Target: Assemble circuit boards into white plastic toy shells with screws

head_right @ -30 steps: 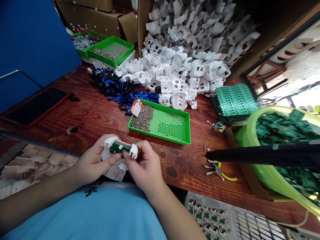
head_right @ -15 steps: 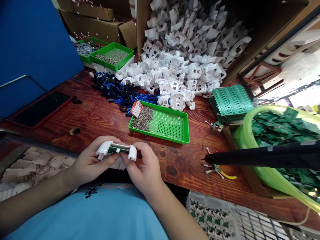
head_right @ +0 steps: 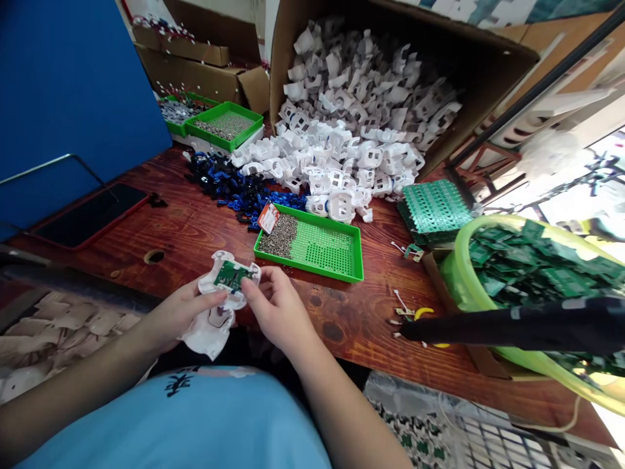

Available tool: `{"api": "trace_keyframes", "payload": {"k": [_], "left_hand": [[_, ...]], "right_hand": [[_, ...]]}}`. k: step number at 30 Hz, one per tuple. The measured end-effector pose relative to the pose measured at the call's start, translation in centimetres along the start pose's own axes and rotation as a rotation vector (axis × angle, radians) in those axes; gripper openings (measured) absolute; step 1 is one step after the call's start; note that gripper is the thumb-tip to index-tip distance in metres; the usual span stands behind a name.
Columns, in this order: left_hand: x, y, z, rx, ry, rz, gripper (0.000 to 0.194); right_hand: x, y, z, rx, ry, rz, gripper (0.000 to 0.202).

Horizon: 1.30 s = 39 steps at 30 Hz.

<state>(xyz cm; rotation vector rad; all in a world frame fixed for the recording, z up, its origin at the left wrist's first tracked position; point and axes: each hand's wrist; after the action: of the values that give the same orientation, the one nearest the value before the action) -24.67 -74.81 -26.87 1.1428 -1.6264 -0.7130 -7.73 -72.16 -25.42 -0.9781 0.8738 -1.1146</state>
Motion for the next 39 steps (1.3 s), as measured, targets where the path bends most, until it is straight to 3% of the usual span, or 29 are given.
{"api": "trace_keyframes", "payload": {"k": [4,7,12,16,21,29,39], "left_hand": [[-0.9,0.9,1.9,0.147,0.173,0.056,0.025],[-1.6,1.1,3.3,0.223,0.248,0.062,0.030],[-2.3,0.8,4.1,0.310,0.272,0.059,0.041],[-2.4,0.6,4.4,0.360,0.245,0.068,0.044],[-2.2,0.7,4.6,0.427,0.238,0.074,0.051],[-2.2,0.6,4.9,0.537,0.206,0.088,0.064],[-2.1,0.4,5.2,0.559,0.152,0.052,0.069]], "right_hand": [[-4.3,-1.8,2.0,0.344,0.086,0.109,0.027],[-9.3,-3.4,2.2,0.658,0.034,0.227,0.013],[-17.8,-4.3,-1.6,1.044,-0.249,0.379,0.013],[-21.9,-3.6,-5.8,1.241,-0.428,0.479,0.022],[-24.2,-2.8,-8.3,1.401,-0.478,0.504,0.026],[-25.4,-2.5,-8.4,1.449,-0.611,0.511,0.026],[-25.1,-2.6,-8.9,1.434,-0.674,0.445,0.027]]}}
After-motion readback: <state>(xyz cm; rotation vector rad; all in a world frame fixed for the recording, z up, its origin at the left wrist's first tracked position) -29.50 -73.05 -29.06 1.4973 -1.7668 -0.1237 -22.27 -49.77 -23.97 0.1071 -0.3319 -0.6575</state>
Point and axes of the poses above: each hand's wrist, its own x-axis away from the middle knuckle, its own z-axis out of the back of the hand, y = z × x, and after that the axes turned 7 degrees about y, right-handed
